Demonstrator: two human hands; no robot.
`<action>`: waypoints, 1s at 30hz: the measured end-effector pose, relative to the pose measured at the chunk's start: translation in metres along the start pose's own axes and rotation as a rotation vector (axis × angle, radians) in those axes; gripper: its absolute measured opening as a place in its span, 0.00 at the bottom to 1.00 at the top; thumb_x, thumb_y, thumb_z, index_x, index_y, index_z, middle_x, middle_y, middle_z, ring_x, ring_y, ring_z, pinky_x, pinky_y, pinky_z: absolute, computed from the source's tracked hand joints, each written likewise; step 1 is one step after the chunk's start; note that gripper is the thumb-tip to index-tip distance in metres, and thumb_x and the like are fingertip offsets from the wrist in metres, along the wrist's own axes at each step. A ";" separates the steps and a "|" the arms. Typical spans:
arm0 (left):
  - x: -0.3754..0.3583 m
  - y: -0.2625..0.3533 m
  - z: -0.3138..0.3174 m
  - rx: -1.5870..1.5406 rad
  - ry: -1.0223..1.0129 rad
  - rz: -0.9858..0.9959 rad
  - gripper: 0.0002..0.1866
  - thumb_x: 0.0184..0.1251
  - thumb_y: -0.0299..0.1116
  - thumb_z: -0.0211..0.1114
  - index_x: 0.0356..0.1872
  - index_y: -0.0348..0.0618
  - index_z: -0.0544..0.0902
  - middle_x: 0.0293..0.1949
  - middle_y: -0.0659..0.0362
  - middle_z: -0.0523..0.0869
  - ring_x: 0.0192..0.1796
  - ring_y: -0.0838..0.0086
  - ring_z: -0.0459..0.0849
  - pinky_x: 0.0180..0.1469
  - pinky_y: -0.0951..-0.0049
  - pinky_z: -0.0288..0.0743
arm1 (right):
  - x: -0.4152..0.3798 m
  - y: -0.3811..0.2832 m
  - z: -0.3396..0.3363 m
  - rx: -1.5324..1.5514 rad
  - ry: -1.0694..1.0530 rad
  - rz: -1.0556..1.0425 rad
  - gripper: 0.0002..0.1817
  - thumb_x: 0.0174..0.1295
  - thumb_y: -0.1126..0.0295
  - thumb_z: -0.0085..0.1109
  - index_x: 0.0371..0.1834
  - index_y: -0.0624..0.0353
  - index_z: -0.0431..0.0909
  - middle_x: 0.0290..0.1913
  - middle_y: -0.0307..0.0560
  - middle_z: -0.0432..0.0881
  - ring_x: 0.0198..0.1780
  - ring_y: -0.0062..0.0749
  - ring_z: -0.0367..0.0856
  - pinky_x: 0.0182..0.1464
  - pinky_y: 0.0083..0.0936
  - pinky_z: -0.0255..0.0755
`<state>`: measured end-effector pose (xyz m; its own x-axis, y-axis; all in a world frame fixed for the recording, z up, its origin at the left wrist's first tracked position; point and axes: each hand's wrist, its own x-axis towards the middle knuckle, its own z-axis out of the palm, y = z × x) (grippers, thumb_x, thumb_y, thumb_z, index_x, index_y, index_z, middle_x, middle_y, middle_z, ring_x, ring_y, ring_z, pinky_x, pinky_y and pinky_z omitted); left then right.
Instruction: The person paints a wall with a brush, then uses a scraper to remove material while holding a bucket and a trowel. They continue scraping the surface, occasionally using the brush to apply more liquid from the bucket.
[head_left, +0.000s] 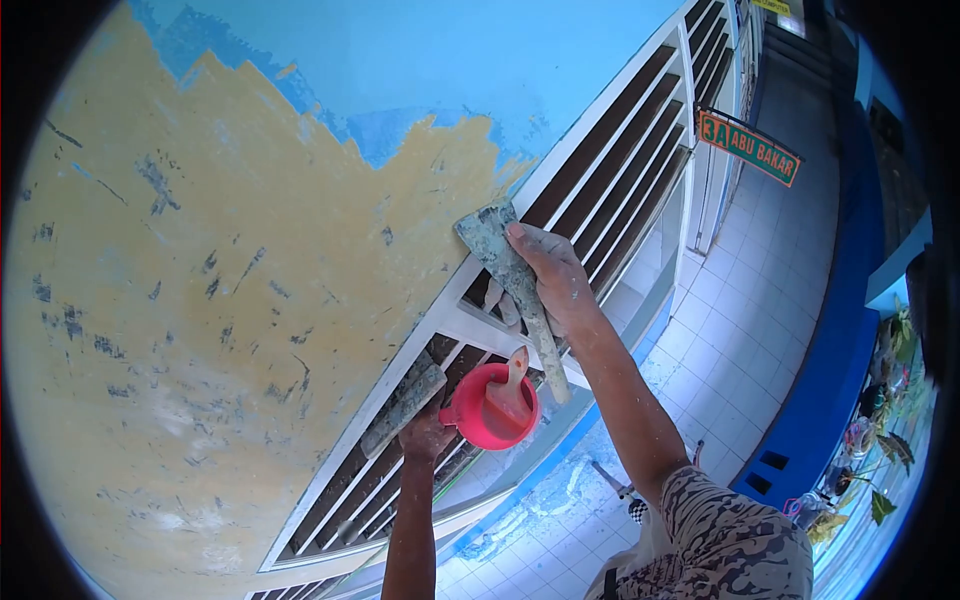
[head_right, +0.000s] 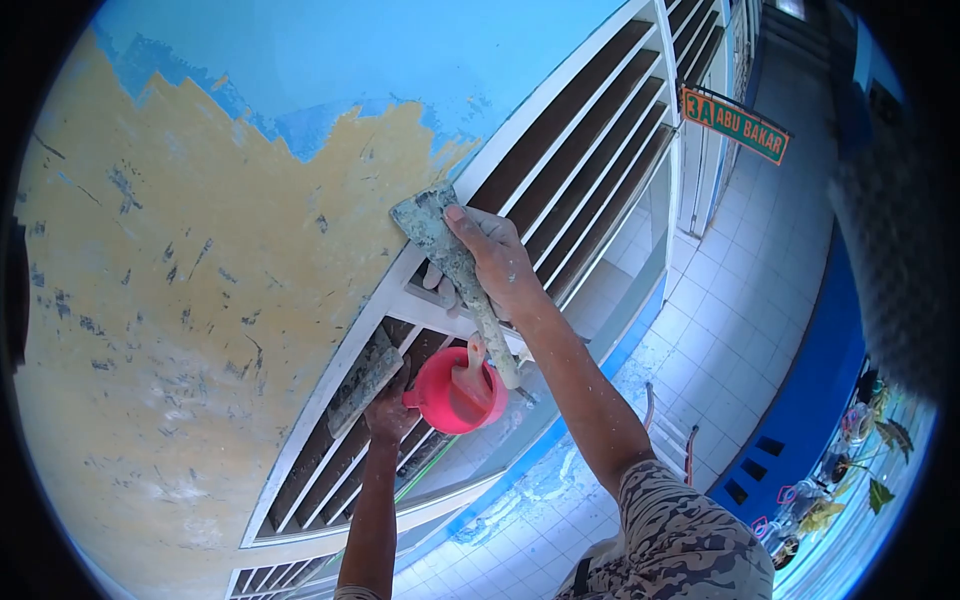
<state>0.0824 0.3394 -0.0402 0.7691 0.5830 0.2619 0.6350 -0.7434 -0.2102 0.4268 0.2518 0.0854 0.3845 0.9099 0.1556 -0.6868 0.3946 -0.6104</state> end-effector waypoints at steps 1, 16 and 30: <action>0.002 0.002 -0.003 0.015 0.024 0.012 0.43 0.49 0.59 0.72 0.69 0.55 0.77 0.60 0.51 0.84 0.61 0.54 0.83 0.65 0.50 0.73 | 0.002 0.000 -0.004 -0.068 0.020 -0.002 0.24 0.73 0.48 0.56 0.42 0.63 0.78 0.21 0.50 0.82 0.13 0.26 0.78 0.13 0.20 0.70; 0.001 0.003 -0.002 0.091 0.095 0.029 0.43 0.47 0.62 0.73 0.68 0.59 0.78 0.58 0.53 0.85 0.60 0.55 0.84 0.64 0.49 0.74 | 0.003 -0.003 -0.003 -0.091 0.030 0.005 0.26 0.75 0.48 0.52 0.46 0.65 0.79 0.23 0.43 0.79 0.16 0.23 0.76 0.16 0.19 0.63; 0.003 0.008 -0.004 0.004 0.071 -0.003 0.42 0.46 0.62 0.74 0.67 0.60 0.79 0.59 0.54 0.85 0.60 0.56 0.84 0.64 0.50 0.74 | 0.003 0.002 0.010 0.025 0.083 0.002 0.21 0.75 0.51 0.53 0.45 0.61 0.79 0.21 0.37 0.76 0.12 0.18 0.69 0.12 0.18 0.57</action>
<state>0.0895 0.3341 -0.0376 0.7605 0.5603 0.3283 0.6374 -0.7405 -0.2128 0.4201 0.2564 0.0928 0.4327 0.8971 0.0889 -0.7020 0.3972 -0.5912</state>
